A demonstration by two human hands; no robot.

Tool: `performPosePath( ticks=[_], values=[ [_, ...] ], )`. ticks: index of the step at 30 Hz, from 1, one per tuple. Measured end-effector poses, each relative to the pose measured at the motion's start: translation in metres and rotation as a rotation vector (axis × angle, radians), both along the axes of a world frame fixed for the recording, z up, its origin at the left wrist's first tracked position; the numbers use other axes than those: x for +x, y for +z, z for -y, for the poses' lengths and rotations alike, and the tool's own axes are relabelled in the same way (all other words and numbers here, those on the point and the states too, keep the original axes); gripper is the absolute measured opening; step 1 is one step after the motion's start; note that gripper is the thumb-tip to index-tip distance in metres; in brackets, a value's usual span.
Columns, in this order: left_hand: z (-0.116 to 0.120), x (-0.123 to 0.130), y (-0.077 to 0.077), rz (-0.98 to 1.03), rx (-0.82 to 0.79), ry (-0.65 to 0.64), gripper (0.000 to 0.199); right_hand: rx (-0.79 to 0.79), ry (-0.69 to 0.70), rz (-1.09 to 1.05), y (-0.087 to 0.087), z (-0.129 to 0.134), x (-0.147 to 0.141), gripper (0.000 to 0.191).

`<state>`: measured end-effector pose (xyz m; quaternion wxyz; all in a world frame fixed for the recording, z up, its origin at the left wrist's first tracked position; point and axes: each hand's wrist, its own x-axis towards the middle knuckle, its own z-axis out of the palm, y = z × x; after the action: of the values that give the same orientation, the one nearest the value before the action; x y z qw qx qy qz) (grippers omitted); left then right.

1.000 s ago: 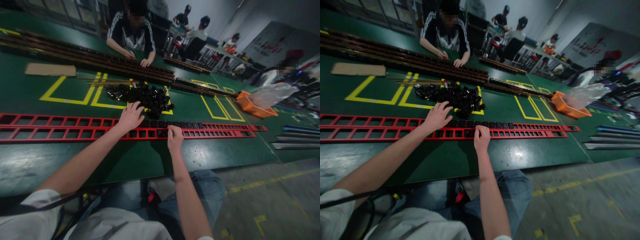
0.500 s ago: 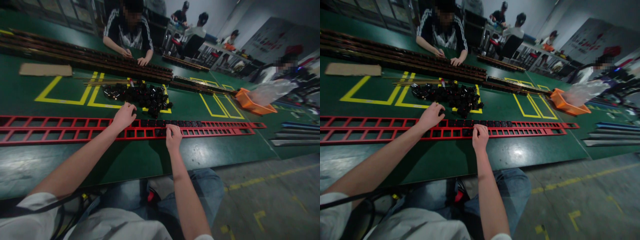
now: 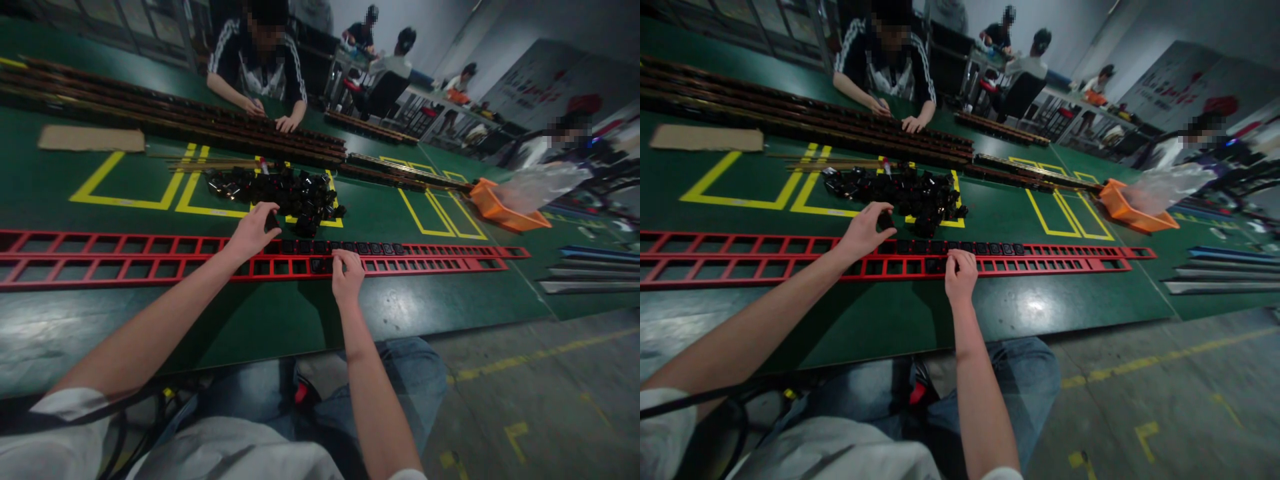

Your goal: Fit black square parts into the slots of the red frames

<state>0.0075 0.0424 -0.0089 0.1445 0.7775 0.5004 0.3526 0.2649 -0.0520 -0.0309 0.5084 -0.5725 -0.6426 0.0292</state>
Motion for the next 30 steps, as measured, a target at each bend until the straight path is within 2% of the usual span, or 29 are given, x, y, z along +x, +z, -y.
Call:
performPosePath(
  ticks=[3,7,9,12,18,22,24,30],
  values=[
    [0.002,0.001,0.003,0.019,0.028,-0.033,0.043,-0.013,-0.008,0.000,0.000,0.000,0.000,0.024],
    [0.004,0.002,0.004,0.014,0.038,-0.082,0.017,-0.015,-0.006,0.005,0.000,0.000,0.001,0.024],
    [0.005,0.002,0.004,0.013,0.041,-0.098,0.012,-0.008,-0.006,0.013,0.000,0.000,0.001,0.024],
    [0.005,0.002,0.004,-0.005,0.043,-0.105,0.018,-0.006,-0.009,0.027,-0.001,0.000,0.001,0.024],
    [0.009,0.003,0.009,-0.127,-0.027,-0.021,0.022,0.000,-0.002,0.010,-0.001,0.000,0.001,0.024],
    [0.012,0.005,0.011,-0.160,-0.057,0.006,0.046,-0.018,-0.007,0.007,-0.001,0.000,0.000,0.024],
    [0.013,0.005,0.012,-0.168,-0.061,0.019,0.052,-0.011,-0.006,0.009,-0.001,0.000,0.000,0.024],
    [0.011,0.005,0.009,-0.211,-0.046,-0.023,0.044,-0.012,-0.011,0.012,-0.001,-0.001,0.001,0.024]
  ],
)
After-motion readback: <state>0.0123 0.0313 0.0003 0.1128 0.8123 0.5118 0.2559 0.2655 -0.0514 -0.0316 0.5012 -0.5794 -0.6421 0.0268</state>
